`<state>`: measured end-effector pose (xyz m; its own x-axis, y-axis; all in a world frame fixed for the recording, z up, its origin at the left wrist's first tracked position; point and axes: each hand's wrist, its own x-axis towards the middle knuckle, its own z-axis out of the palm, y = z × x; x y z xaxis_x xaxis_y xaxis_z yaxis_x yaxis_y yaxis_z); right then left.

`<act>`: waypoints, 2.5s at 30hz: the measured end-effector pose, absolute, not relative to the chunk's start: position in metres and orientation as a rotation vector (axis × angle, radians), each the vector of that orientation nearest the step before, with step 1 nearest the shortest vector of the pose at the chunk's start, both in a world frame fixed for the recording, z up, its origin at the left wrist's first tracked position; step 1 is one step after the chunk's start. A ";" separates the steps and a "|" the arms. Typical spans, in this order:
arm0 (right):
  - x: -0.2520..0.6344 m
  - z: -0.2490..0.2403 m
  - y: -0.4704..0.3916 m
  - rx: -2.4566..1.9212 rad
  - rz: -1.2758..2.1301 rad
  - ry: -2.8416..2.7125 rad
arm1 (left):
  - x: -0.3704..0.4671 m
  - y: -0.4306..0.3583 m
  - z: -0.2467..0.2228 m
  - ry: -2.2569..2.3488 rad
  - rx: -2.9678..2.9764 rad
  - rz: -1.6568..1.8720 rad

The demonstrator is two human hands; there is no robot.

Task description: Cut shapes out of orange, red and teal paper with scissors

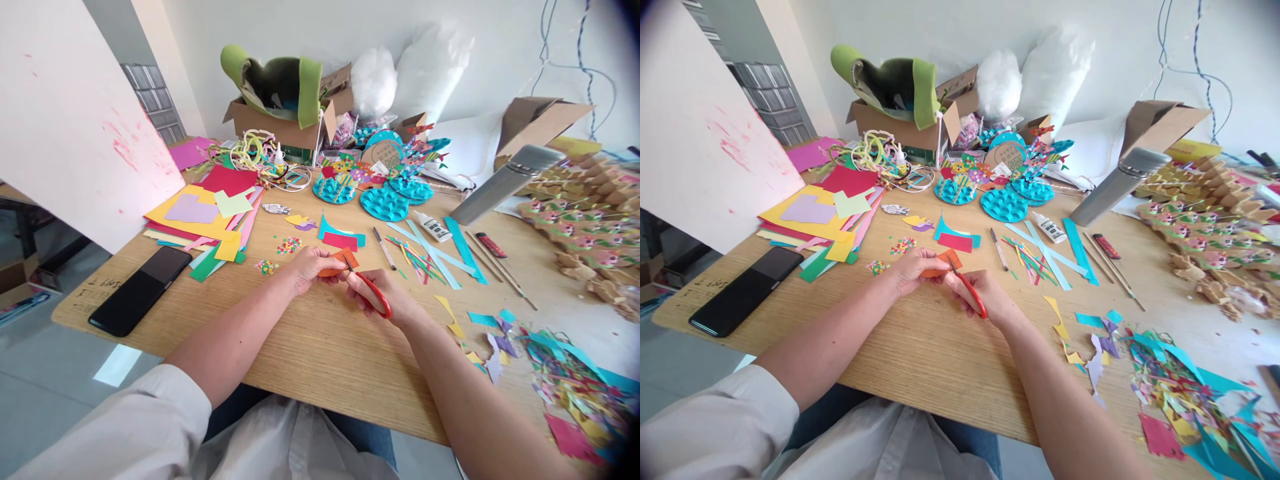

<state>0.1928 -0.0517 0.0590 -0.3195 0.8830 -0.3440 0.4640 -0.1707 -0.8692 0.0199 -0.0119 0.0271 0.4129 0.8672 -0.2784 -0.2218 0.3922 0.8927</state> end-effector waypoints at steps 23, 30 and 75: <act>0.195 0.058 -0.049 -1.591 1.471 -1.710 | 0.020 -0.009 0.030 0.919 0.886 1.070; 0.196 0.055 -0.049 -1.554 1.486 -1.707 | 0.020 -0.009 0.030 0.900 0.875 1.095; 0.202 0.041 -0.046 -1.266 1.609 -1.688 | 0.018 -0.010 0.028 0.841 0.830 0.930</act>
